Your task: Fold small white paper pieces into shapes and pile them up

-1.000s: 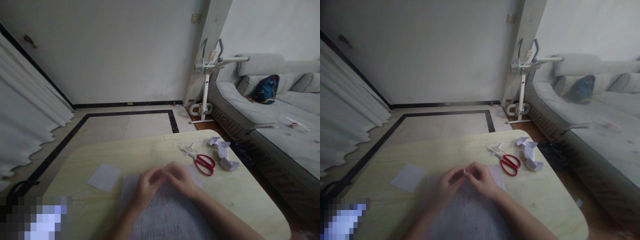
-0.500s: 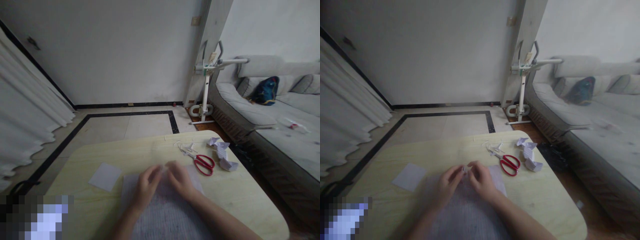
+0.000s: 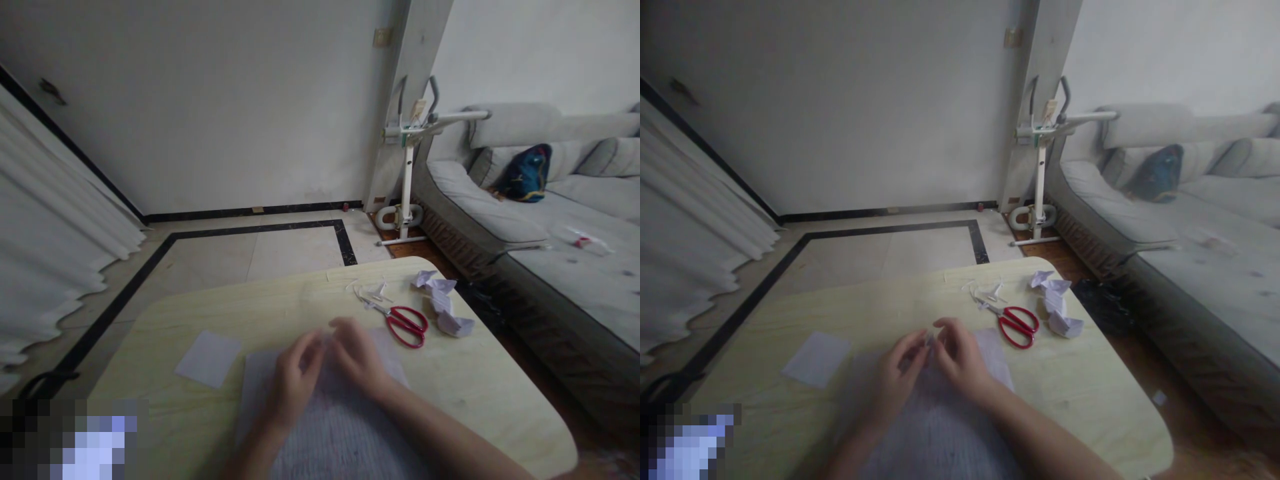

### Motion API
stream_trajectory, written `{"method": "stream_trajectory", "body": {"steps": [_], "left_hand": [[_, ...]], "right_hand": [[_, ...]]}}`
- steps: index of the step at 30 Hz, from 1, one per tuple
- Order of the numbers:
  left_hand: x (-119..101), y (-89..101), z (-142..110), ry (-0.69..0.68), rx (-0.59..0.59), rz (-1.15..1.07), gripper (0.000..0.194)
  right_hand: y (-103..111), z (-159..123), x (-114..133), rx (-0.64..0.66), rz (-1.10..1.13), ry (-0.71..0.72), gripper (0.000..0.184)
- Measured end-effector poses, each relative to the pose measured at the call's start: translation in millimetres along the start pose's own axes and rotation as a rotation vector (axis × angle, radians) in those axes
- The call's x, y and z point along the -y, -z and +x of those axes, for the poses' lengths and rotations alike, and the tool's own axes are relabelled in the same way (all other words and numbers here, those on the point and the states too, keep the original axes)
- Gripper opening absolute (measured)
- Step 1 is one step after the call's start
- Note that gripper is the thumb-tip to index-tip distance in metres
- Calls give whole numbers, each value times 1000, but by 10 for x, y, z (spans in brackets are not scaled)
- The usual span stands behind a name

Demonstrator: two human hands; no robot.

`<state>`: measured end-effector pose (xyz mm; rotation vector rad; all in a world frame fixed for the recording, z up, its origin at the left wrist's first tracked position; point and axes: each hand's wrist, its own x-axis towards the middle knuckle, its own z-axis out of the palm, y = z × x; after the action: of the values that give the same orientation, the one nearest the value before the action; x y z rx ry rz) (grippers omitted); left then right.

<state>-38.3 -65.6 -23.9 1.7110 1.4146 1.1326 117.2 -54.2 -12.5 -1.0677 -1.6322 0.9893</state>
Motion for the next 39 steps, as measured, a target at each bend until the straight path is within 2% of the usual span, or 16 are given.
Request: {"method": "stream_trajectory", "body": {"steps": [3,7,13,18,24,31,39], "left_hand": [[37,-14,-12,-38,-32,53,30],[46,-20,-26,-85,-4,92,30],[35,-54,-55,-93,-48,125,25],[18,-73,-86,-105,-63,119,23],[-40,-18,-74,-72,-43,84,16],[-137,2,-44,-13,-39,-108,17],[-135,22,-27,48,12,-223,16]], "right_hand": [[-7,-39,-14,49,-166,46,28],[-39,-84,9,72,-323,92,33],[-73,-100,82,-25,-408,-20,11],[-84,-93,64,-62,-385,-40,5],[-74,-84,32,-21,-301,9,4],[-52,-73,31,-48,-140,98,12],[36,-29,142,-27,-84,73,8]]}}
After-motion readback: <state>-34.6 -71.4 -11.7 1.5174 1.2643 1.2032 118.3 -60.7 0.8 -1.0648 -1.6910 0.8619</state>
